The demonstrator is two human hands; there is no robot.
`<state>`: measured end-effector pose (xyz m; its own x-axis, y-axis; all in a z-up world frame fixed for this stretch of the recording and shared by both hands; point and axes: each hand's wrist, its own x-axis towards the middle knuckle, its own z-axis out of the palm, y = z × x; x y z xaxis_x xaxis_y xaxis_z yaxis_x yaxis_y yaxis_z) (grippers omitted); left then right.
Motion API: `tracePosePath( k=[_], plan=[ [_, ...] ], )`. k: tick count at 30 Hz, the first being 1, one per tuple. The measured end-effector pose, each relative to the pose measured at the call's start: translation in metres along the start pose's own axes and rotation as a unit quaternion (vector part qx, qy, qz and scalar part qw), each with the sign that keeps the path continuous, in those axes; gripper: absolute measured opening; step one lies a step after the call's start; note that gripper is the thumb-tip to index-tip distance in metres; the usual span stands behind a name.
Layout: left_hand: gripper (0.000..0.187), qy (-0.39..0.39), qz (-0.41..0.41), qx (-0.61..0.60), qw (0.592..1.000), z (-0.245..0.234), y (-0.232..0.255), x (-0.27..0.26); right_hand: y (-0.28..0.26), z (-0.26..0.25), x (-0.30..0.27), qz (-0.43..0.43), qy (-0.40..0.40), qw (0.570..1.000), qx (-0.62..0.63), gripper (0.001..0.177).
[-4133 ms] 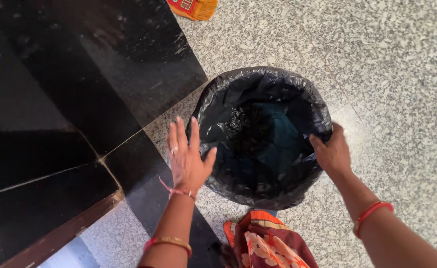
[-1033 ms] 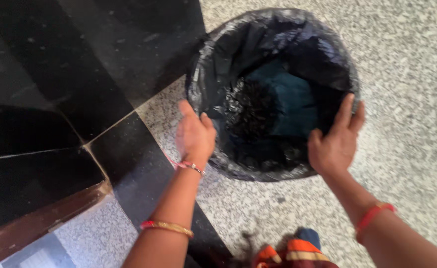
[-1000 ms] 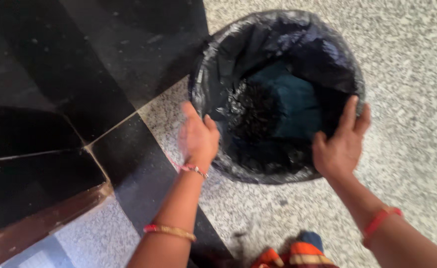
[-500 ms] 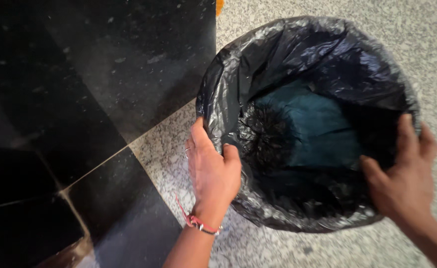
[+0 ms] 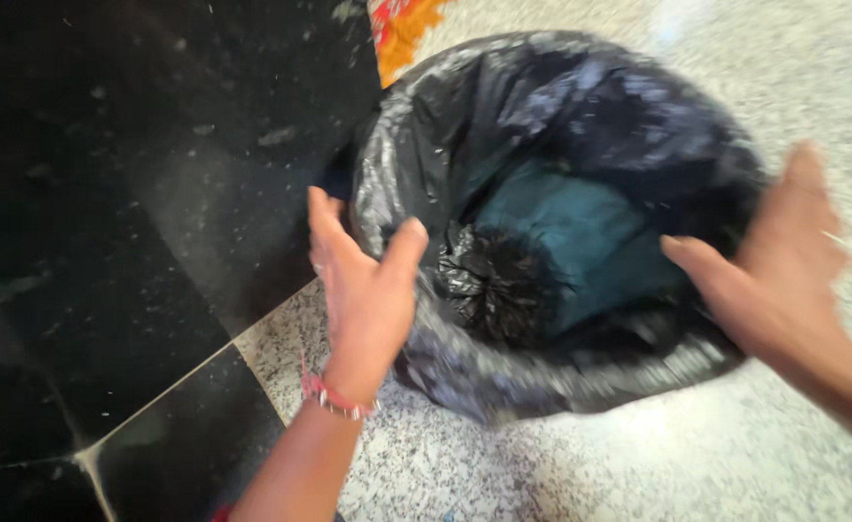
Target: The person places a black plastic trash bag into a blue bucket and adjusts the bag's edges around the rim to fit properly. The person repeatedly smooths and tucks the bag's opening to ensure it lines the bucket.
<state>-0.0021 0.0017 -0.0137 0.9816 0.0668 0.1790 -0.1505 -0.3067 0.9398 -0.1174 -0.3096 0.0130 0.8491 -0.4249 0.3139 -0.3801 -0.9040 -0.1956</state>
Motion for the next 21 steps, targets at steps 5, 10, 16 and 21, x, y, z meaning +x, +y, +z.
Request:
tracePosePath(
  k=[5,10,16,21],
  plan=[
    [0.104,0.089,0.137,0.104,0.981,-0.022,0.009,-0.004,0.000,-0.011,0.006,0.083,-0.014,0.988,0.129,0.124],
    [0.079,0.110,0.276,0.141,0.944,-0.028,0.046,-0.008,0.021,-0.038,0.001,0.027,0.026,0.990,0.136,0.115],
    [0.069,0.057,0.412,0.158,0.895,-0.016,0.086,-0.035,0.038,-0.046,-0.018,-0.128,0.014,0.987,0.095,0.096],
    [0.074,-0.103,0.474,0.201,0.851,-0.005,0.117,-0.063,0.044,-0.039,-0.001,-0.099,0.030,0.985,0.138,0.090]
  ],
)
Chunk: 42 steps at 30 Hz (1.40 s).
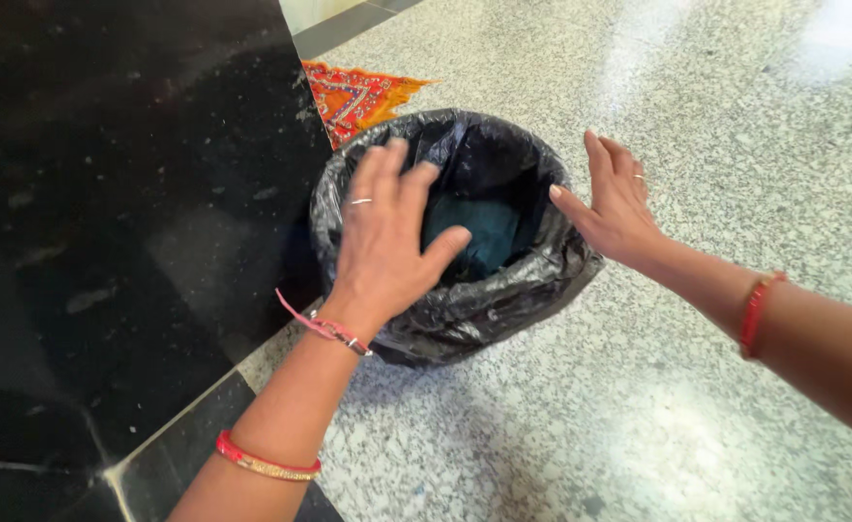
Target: The person places a black plastic trash bag into a blue bucket and adjusts the bag's edges around the rim to fit properly. The person repeatedly smooths and tucks the bag's opening to ensure it lines the bucket.
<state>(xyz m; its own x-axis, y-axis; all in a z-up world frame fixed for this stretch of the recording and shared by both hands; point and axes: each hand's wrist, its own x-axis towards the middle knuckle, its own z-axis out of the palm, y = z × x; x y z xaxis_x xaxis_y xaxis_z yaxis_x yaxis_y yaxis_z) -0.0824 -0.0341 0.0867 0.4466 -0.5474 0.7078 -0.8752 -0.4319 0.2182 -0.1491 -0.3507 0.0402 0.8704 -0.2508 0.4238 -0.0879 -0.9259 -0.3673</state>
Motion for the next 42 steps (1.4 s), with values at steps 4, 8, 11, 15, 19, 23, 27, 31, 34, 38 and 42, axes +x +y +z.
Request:
tracePosePath(
  k=[4,8,11,15,19,23,27,31,34,38,42],
  plan=[
    [0.084,-0.137,0.024,-0.015,0.990,0.006,0.023,-0.013,0.007,0.011,-0.004,0.014,-0.009,1.000,0.009,0.089],
    [0.100,-0.227,0.048,0.002,0.973,-0.001,0.024,-0.024,-0.006,0.013,-0.009,-0.074,-0.007,0.997,0.016,0.084],
    [0.108,-0.242,0.058,0.022,0.968,-0.012,0.018,-0.032,-0.026,0.007,-0.018,-0.156,-0.011,0.987,0.031,0.081],
    [0.113,-0.239,0.093,0.064,0.965,-0.020,0.008,-0.041,-0.055,-0.002,-0.033,-0.284,-0.033,0.958,-0.008,0.086],
    [0.112,-0.179,0.126,0.090,0.972,-0.023,-0.004,-0.070,-0.075,-0.005,-0.056,-0.410,-0.040,0.911,0.010,0.086],
    [0.103,-0.142,0.086,0.128,0.978,-0.034,-0.023,-0.102,-0.084,-0.004,-0.071,-0.432,-0.039,0.900,-0.042,0.075],
    [0.098,-0.146,0.087,0.165,0.971,-0.038,-0.038,-0.107,-0.086,0.003,-0.063,-0.432,-0.046,0.900,-0.040,0.072],
    [0.074,-0.167,0.074,0.150,0.972,-0.025,-0.047,-0.103,-0.075,0.020,-0.057,-0.335,-0.172,0.920,-0.111,0.053],
    [0.053,-0.170,0.050,0.147,0.973,-0.010,-0.056,-0.100,-0.057,0.026,-0.043,-0.257,-0.241,0.906,-0.236,0.052],
    [0.050,-0.131,0.071,0.152,0.977,0.004,-0.049,-0.097,-0.026,0.008,-0.037,-0.311,-0.116,0.921,-0.205,0.047],
    [0.067,-0.136,0.071,0.131,0.979,0.005,-0.032,-0.092,-0.002,-0.013,-0.044,-0.322,-0.052,0.937,-0.124,0.067]
  ],
)
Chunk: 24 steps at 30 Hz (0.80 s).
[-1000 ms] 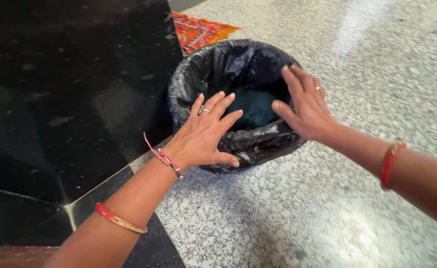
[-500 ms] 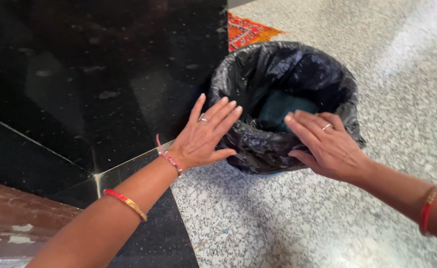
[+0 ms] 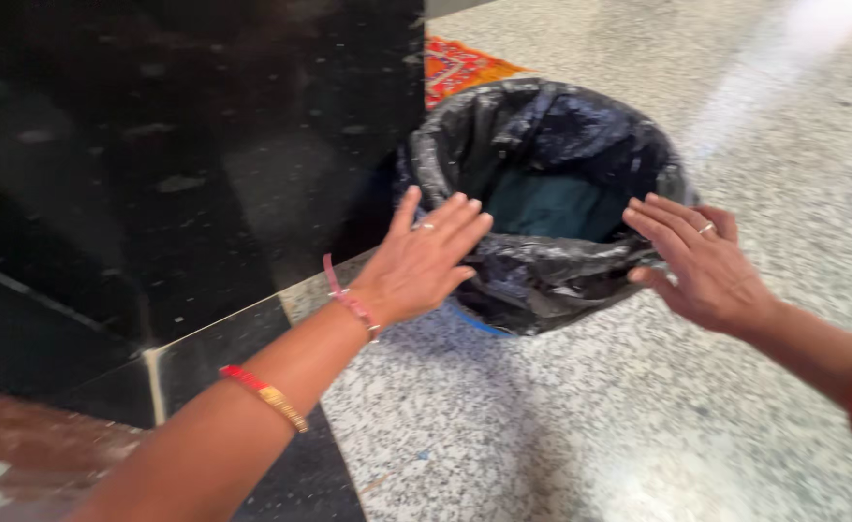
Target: The person places a black plastic trash bag into a blue bucket and adjusts the bag's edges around the rim to fit properly. The person repeatedly smooths and tucks the bag's opening to ensure it lines the bucket.
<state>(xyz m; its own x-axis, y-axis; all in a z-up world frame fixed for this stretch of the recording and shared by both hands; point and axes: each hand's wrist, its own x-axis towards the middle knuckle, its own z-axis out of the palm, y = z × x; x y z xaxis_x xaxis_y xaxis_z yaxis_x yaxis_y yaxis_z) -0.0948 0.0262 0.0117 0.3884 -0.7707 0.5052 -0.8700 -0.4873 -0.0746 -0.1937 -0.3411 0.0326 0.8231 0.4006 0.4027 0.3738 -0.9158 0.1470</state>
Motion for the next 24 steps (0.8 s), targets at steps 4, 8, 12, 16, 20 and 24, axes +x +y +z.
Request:
tracePosePath(
  k=[4,8,12,16,20,24],
  plan=[
    [0.081,0.063,0.000,-0.024,0.998,-0.008,-0.002,-0.013,-0.008,0.018,-0.022,-0.023,-0.039,0.999,-0.009,0.084],
    [0.087,0.201,-0.211,-0.157,0.943,0.024,0.009,-0.025,-0.025,0.041,-0.033,-0.081,-0.071,0.992,-0.065,0.082],
    [0.110,0.156,-0.619,-0.598,0.485,0.058,0.010,-0.010,-0.030,0.044,-0.022,-0.084,-0.043,0.991,-0.098,0.083],
    [0.117,0.032,-0.609,-0.709,0.354,0.082,0.038,-0.002,-0.036,0.046,-0.010,-0.109,-0.010,0.984,-0.138,0.081],
    [0.108,0.103,-0.661,-0.679,0.302,0.108,0.033,0.004,-0.041,0.043,-0.007,-0.095,0.035,0.986,-0.129,0.073],
    [0.065,0.132,-0.633,-0.692,0.322,0.150,0.025,-0.011,-0.044,0.038,-0.001,-0.046,0.034,0.995,-0.088,0.076]
  ],
)
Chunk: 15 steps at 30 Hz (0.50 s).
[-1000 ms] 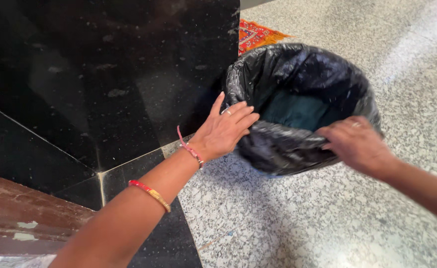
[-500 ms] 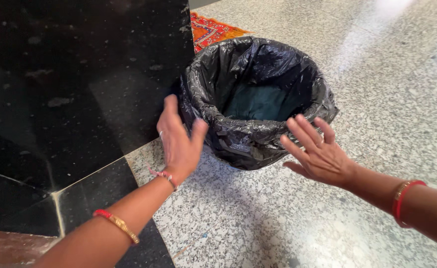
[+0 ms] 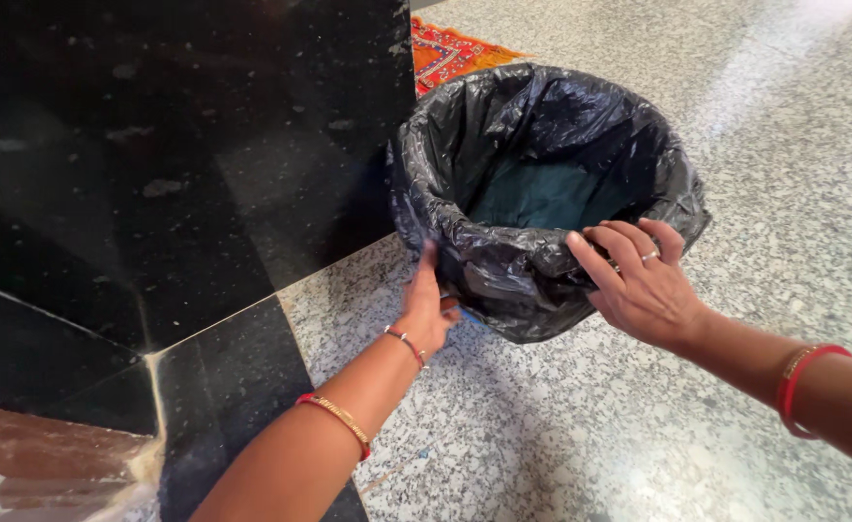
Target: The person places a black plastic trash bag into a blue bucket and adjusts the bag's edges around the rim to fit properly. The person repeatedly smooths and tucks the bag's opening to ensure it lines the bucket.
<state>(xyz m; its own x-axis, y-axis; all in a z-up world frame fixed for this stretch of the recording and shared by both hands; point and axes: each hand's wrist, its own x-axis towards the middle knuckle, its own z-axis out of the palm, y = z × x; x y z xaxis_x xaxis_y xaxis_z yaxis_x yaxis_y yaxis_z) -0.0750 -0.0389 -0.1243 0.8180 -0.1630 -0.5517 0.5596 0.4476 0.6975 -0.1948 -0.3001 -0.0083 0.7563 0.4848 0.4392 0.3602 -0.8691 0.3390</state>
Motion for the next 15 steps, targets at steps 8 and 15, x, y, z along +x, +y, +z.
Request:
tracePosePath(
  k=[8,15],
  plan=[
    [0.022,0.092,0.059,0.153,0.982,-0.015,0.028,-0.012,0.009,-0.014,0.018,0.022,-0.028,0.995,0.096,0.068],
    [0.021,0.013,0.032,0.220,0.975,-0.029,0.063,-0.035,0.004,-0.028,0.020,-0.029,0.004,0.985,0.171,0.078]
  ],
)
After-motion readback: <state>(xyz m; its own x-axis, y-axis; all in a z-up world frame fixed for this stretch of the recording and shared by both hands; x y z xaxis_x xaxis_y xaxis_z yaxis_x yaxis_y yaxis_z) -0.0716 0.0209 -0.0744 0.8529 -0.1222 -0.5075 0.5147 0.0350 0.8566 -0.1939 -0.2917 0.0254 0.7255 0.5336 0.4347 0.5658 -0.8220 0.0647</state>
